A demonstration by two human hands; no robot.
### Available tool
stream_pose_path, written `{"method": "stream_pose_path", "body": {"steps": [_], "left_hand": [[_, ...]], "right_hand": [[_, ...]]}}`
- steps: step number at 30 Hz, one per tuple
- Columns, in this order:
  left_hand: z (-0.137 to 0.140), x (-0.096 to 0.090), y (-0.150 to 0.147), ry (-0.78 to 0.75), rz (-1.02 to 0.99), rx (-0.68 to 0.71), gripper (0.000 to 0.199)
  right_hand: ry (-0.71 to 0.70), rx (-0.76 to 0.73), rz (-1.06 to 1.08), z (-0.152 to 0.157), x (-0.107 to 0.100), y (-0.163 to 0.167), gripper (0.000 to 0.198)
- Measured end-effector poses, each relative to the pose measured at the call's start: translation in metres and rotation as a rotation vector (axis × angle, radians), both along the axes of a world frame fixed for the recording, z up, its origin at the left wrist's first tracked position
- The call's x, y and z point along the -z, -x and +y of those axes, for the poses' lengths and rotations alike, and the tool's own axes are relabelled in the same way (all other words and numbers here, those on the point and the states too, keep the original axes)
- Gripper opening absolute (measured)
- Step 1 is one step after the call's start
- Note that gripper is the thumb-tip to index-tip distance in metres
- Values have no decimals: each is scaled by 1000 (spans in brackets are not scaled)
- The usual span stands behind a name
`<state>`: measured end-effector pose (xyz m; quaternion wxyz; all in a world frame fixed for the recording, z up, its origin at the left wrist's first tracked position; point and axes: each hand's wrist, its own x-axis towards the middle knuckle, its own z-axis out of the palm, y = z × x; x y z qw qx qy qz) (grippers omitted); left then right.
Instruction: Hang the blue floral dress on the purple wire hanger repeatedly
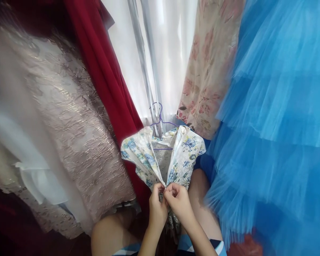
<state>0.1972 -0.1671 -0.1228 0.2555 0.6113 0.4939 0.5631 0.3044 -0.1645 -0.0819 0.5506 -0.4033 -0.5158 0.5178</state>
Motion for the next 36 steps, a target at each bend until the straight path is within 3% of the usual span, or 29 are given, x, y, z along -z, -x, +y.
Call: {"method": "stream_pose_path", "body": {"steps": [6, 11, 18, 26, 30, 36], "left_hand": [[-3, -10, 3, -12, -17, 10, 11], [-3, -10, 7, -39, 76, -16, 9], [-9, 5, -3, -69, 214, -84, 11], [-1, 33, 1, 33, 272, -5, 9], [3, 44, 4, 72, 273, 26, 7], [8, 45, 20, 64, 228, 26, 8]], "right_hand": [[56, 4, 74, 14, -14, 10, 16], [-14, 45, 79, 36, -49, 12, 23], [-106, 89, 78, 69, -102, 17, 20], [-169, 144, 131, 113, -147, 20, 18], [-202, 161, 150, 119, -154, 25, 17], [-258, 128, 111, 103, -138, 26, 14]]}}
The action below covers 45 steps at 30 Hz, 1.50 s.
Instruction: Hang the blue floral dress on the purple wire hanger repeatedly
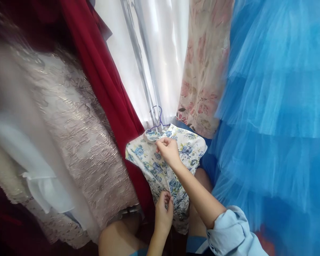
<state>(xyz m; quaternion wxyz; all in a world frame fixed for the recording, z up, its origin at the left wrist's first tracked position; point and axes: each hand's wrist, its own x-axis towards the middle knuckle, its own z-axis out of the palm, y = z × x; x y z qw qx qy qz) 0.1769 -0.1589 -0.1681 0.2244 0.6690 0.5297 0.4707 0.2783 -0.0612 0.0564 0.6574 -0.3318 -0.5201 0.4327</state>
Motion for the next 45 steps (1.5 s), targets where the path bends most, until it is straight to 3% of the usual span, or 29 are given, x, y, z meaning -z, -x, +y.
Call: {"method": "stream_pose_path", "body": {"steps": [2, 4, 7, 10, 13, 16, 20, 24, 26, 30, 35, 41, 43, 45], "left_hand": [[5, -14, 8, -29, -11, -6, 11], [12, -41, 15, -88, -30, -35, 14], [32, -105, 21, -311, -51, -82, 18], [58, -176, 22, -521, 39, -33, 33], [83, -226, 20, -530, 268, 79, 31], [95, -243, 15, -527, 393, 122, 16], [93, -249, 8, -581, 351, 33, 21], [94, -269, 21, -615, 159, -103, 23], [103, -278, 42, -532, -38, -127, 20], [127, -269, 104, -323, -446, -152, 23], [139, -211, 153, -147, -637, -253, 39], [115, -120, 132, 43, -552, -114, 53], [107, -102, 120, 89, -478, -43, 51], [103, -97, 108, 86, -418, 7, 46]], "right_hand": [[-23, -4, -14, -6, 4, -4, 13], [-45, -3, -21, -11, 6, -10, 12], [-69, 2, -20, -14, 5, -17, 11], [-83, 7, -16, -13, 3, -24, 10], [-99, 9, -20, -8, 1, -29, 9], [-112, 19, -24, 0, 4, -32, 11], [-118, 39, -34, 13, 18, -27, 13], [-81, 46, -92, 17, 44, -23, 13], [-58, 48, -130, 13, 58, -26, 15], [-37, 43, -198, -2, 77, -35, 15], [-25, 21, -286, -14, 92, -34, 13], [58, 68, -398, -11, 131, -39, 15], [89, 81, -465, -9, 147, -42, 16], [111, 105, -533, -9, 159, -45, 13]]}}
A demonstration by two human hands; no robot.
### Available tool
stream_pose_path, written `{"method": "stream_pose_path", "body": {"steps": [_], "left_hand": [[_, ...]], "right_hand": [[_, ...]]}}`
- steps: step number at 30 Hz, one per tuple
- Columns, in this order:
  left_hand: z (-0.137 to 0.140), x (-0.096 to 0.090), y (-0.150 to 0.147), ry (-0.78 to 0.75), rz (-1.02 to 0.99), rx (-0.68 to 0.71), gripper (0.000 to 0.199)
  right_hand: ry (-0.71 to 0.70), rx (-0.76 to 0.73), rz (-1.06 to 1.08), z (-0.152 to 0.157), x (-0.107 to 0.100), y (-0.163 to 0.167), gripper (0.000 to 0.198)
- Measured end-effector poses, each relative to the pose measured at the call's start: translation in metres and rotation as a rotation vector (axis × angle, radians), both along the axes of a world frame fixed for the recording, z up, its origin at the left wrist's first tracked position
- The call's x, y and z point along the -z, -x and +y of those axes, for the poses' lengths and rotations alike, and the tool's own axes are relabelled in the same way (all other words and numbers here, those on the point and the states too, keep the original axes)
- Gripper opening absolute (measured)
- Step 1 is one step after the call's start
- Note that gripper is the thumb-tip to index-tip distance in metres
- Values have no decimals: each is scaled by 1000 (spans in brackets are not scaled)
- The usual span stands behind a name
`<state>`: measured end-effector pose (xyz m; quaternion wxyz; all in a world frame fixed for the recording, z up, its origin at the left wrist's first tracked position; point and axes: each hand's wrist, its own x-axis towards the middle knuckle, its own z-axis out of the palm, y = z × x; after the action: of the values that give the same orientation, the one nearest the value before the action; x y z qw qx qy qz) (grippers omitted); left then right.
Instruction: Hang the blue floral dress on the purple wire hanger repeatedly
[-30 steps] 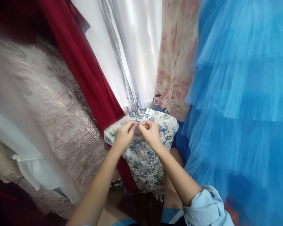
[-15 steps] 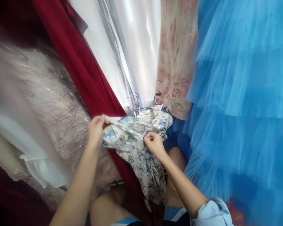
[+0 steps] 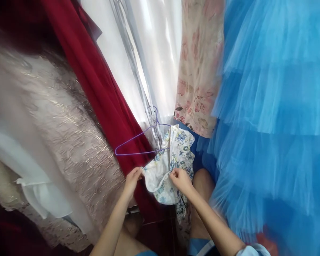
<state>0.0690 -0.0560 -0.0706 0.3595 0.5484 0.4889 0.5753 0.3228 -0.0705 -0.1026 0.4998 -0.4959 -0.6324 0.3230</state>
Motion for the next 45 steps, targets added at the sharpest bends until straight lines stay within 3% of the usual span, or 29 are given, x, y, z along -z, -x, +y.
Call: {"method": "stream_pose_path", "body": {"steps": [2, 5, 8, 11, 14, 17, 21, 25, 31, 36, 39, 42, 45], "left_hand": [[-2, -6, -13, -47, 45, 40, 40], [-5, -25, -36, -121, 114, 125, 35], [-9, -42, -63, -169, 202, 221, 31], [-16, -49, -84, -225, 316, 274, 26], [-22, -45, -90, -261, 436, 262, 26], [-24, -34, -85, -252, 524, 278, 29], [-21, -14, -87, -213, 563, 440, 33], [-17, 2, -103, -213, 526, 536, 43], [-13, 11, -121, -247, 478, 583, 53], [-11, 24, -99, -219, 482, 508, 25], [-16, 36, -68, -144, 479, 478, 23], [-26, 40, -32, -50, 480, 479, 28], [-34, 32, 1, 35, 442, 462, 36]], "right_hand": [[-6, 44, -52, -2, 4, 0, 10], [-71, 61, -96, -11, -5, 6, 53], [-145, -133, -74, -19, -24, 19, 77], [-83, -354, 177, -19, -41, 28, 60], [58, -356, 361, -13, -50, 24, 24], [160, -356, 361, -9, -52, 7, 22], [228, -410, 313, -12, -54, -18, 16], [198, -414, 258, -15, -57, -34, 16], [126, -418, 192, -27, -72, -48, 14], [123, -493, 182, -47, -93, -54, 12], [123, -514, 197, -52, -98, -62, 15], [145, -435, 290, -42, -97, -71, 19], [127, -271, 381, -16, -99, -77, 29]]}}
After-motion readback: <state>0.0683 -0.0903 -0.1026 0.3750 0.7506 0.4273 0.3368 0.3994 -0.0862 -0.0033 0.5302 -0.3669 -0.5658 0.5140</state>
